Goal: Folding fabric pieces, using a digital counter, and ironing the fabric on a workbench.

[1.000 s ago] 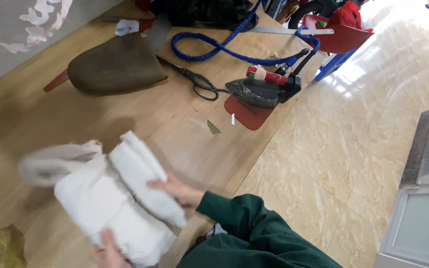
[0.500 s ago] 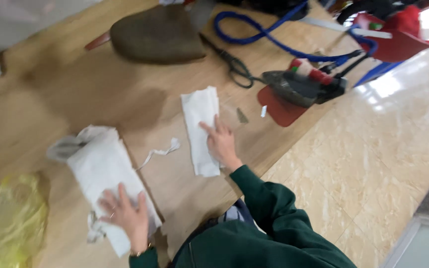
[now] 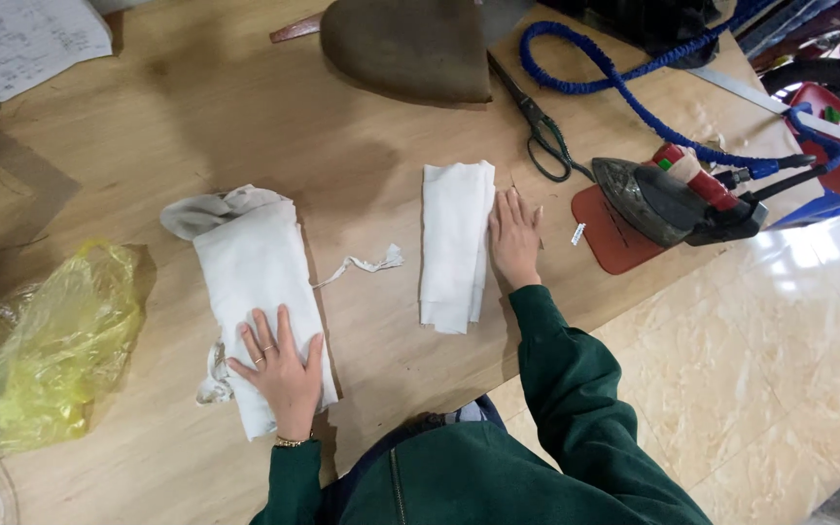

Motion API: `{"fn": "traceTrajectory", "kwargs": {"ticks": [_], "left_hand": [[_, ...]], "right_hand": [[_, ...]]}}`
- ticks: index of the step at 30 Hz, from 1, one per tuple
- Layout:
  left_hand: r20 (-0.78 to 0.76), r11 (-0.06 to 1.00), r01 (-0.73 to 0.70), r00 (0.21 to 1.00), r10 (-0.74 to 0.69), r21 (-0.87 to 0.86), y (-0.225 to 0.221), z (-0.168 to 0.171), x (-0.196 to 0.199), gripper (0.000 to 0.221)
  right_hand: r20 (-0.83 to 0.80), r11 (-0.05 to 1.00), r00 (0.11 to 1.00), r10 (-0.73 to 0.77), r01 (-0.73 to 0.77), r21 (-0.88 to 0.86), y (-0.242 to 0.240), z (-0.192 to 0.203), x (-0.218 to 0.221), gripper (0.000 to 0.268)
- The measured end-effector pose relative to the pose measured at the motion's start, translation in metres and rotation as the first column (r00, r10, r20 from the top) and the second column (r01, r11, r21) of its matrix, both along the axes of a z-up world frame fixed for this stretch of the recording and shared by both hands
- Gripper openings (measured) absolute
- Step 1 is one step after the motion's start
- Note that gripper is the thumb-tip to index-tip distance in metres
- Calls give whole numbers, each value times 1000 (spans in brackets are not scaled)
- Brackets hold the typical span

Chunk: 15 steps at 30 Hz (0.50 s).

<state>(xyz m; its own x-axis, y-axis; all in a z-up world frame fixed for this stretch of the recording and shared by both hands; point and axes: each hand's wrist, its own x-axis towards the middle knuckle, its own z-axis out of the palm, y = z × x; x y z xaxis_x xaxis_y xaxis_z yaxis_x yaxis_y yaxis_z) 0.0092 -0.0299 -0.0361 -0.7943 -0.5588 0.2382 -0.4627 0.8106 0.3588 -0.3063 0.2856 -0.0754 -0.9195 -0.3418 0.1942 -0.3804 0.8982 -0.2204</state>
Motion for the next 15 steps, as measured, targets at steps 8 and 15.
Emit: {"fn": "traceTrajectory", "kwargs": {"ticks": [8, 15], "left_hand": [[52, 996, -29, 998, 25, 87, -1, -6, 1, 75], [61, 997, -32, 998, 27, 70, 1, -4, -1, 74]], "right_hand": [[4, 991, 1000, -29, 28, 134, 17, 3, -17, 53], [-136, 959, 983, 126, -86, 271, 29, 12, -22, 58]]}}
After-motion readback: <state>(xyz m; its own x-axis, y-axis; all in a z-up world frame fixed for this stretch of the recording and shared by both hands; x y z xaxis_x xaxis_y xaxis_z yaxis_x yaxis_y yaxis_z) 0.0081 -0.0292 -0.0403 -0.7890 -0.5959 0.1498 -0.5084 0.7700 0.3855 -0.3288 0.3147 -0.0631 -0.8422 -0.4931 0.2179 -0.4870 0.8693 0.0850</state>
